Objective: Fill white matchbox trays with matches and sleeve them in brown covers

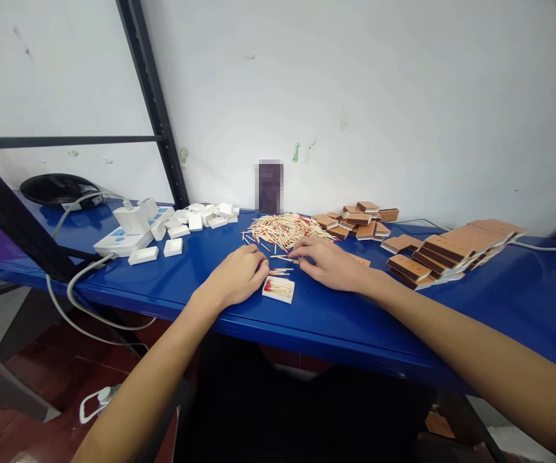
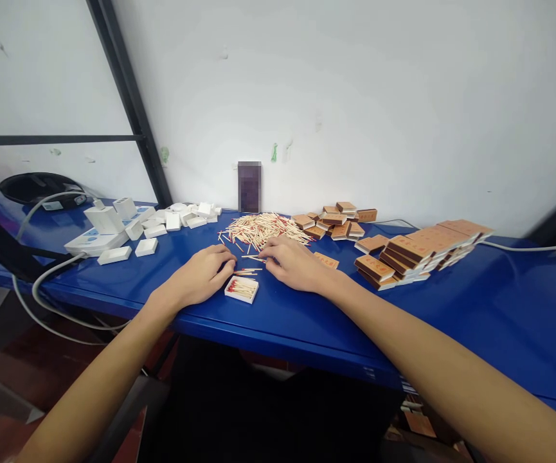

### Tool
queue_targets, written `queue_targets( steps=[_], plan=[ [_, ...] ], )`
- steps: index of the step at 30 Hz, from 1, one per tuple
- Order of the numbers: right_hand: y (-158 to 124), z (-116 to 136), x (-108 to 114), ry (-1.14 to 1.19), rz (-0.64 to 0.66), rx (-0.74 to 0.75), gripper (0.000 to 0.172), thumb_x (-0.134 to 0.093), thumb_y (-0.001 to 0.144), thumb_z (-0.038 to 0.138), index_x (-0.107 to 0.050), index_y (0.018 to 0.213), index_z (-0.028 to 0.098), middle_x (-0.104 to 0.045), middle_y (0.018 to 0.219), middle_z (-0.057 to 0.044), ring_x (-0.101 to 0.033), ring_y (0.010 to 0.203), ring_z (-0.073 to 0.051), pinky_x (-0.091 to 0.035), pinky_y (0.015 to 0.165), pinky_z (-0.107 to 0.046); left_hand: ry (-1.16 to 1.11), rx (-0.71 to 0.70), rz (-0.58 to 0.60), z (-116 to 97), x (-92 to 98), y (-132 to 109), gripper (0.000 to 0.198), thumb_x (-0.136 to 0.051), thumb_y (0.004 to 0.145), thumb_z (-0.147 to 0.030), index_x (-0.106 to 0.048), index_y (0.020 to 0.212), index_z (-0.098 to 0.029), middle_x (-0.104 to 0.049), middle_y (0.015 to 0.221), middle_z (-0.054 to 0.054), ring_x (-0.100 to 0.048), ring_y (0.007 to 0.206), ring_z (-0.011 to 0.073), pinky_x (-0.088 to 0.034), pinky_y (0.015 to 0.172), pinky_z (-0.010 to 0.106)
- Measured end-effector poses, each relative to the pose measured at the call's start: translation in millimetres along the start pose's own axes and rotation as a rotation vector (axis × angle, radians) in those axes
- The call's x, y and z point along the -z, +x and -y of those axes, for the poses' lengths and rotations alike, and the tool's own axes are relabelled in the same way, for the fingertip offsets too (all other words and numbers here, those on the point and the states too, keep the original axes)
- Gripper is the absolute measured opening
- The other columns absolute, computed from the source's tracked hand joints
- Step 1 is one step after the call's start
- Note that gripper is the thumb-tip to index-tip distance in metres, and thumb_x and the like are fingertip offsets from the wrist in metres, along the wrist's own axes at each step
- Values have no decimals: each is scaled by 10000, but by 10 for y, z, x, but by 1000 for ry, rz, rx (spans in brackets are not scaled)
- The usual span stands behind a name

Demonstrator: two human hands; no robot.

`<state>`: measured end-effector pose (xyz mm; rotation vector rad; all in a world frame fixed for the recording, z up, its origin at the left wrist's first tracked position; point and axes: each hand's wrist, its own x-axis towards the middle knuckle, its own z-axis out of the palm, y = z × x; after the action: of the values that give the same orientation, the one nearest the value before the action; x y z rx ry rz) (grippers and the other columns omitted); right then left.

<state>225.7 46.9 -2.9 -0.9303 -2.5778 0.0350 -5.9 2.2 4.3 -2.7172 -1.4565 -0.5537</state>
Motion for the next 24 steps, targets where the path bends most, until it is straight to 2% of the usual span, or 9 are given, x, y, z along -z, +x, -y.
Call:
queue_targets(
  steps=[2,5,8,14,16,19,24],
  plan=[
    [-3,0,9,-7,-1,-3,288,-466,930,174,-702,1093,162,-657,1076,-122,-586,1046,-253,-450,931,-415,35,40,-14,-5,17,9,400,-340,995,-253,-681,825,-132,-657,878,105,-616,860,226,-470,843,361],
    [-13,-4,14,-13,2,-12,299,-465,931,174,-695,1121,157,-658,1095,-130,-586,1054,-256,-454,929,-418,62,51,-32,-5,42,10,429,-358,1001,-300,-677,764,-138,-679,826,100,-631,782,217,-470,771,341],
    [-22,-9,2,-26,10,-5,317,-447,937,159,-689,1142,146,-655,1103,-134,-582,1060,-258,-446,941,-418,70,27,-27,-3,54,0,443,-371,1004,-339,-685,765,-138,-696,831,104,-648,788,223,-472,766,340],
    [70,24,-16,-63,-1,-20,302,-448,971,196,-680,1160,152,-660,1097,-133,-581,1054,-259,-437,909,-391,-16,-48,-47,32,38,-2,406,-398,984,-289,-705,758,-150,-716,810,91,-662,764,202,-482,768,322],
    [166,52,7,-101,-1,-26,282,-462,974,207,-693,1125,150,-664,1049,-132,-588,1020,-257,-435,876,-377,-58,-54,-36,81,45,21,346,-447,951,-272,-729,785,-160,-729,818,86,-673,780,200,-495,781,313],
    [341,88,46,-150,68,2,233,-502,956,195,-730,993,167,-679,945,-113,-601,934,-243,-425,809,-351,-91,-97,22,182,83,92,238,-523,874,-227,-752,826,-180,-748,835,67,-684,805,201,-508,801,310],
    [530,102,37,-198,160,-1,157,-576,891,154,-720,831,166,-685,842,-101,-596,844,-226,-397,718,-325,-161,-144,88,326,152,243,243,-512,775,-105,-730,863,-168,-754,881,48,-686,796,177,-505,762,286]
  ],
)
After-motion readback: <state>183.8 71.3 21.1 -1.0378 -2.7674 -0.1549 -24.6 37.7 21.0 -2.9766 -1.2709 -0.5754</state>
